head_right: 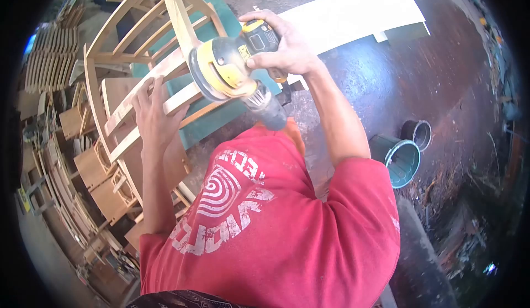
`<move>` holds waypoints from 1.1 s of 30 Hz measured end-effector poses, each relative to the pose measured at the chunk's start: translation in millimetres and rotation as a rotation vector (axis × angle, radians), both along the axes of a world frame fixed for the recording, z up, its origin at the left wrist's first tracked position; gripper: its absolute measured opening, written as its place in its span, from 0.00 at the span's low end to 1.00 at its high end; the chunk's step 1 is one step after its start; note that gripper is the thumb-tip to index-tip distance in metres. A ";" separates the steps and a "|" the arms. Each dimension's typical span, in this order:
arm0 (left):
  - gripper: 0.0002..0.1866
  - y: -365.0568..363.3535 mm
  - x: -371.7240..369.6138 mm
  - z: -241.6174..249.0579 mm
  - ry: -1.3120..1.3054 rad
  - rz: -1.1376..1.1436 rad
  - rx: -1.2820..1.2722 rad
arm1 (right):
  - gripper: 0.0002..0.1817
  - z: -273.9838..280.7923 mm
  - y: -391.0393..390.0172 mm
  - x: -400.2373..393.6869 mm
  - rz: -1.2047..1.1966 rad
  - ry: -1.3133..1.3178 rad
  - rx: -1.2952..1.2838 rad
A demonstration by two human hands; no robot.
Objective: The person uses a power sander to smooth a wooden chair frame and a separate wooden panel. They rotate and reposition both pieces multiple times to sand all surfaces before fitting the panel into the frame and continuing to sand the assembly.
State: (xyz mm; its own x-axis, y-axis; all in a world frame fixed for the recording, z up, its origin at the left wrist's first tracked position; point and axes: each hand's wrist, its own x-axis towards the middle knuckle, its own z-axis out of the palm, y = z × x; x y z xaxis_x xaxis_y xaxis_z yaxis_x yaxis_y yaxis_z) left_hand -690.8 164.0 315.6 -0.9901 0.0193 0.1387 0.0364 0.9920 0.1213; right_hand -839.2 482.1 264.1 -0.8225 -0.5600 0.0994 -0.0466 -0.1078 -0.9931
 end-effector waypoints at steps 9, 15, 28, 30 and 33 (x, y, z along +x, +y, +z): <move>0.55 7.0 -10.7 -0.5 -0.014 -0.012 -0.138 | 0.40 -23.7 -17.4 -31.7 -0.096 0.158 -0.002; 0.56 -1.8 -7.8 -2.3 -0.027 -0.014 -0.129 | 0.36 6.5 -33.2 -59.0 -0.053 0.283 0.018; 0.56 -6.4 -11.5 3.4 -0.133 -0.042 -0.086 | 0.37 103.0 -67.2 -83.8 0.169 0.862 0.330; 0.56 -6.6 -13.1 4.9 -0.122 -0.053 -0.088 | 0.37 112.9 -94.9 -121.8 0.118 0.919 0.355; 0.53 -7.4 -11.5 3.9 -0.101 -0.067 -0.085 | 0.34 143.8 -122.2 -174.1 0.265 0.652 0.342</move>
State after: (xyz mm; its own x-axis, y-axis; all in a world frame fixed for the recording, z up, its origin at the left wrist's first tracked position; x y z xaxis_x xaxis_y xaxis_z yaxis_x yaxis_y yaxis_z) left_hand -702.3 156.5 319.5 -0.9951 0.0934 0.0332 0.0948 0.9945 0.0435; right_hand -1013.3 359.9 408.0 -0.4922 -0.8161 0.3030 -0.6471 0.1101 -0.7544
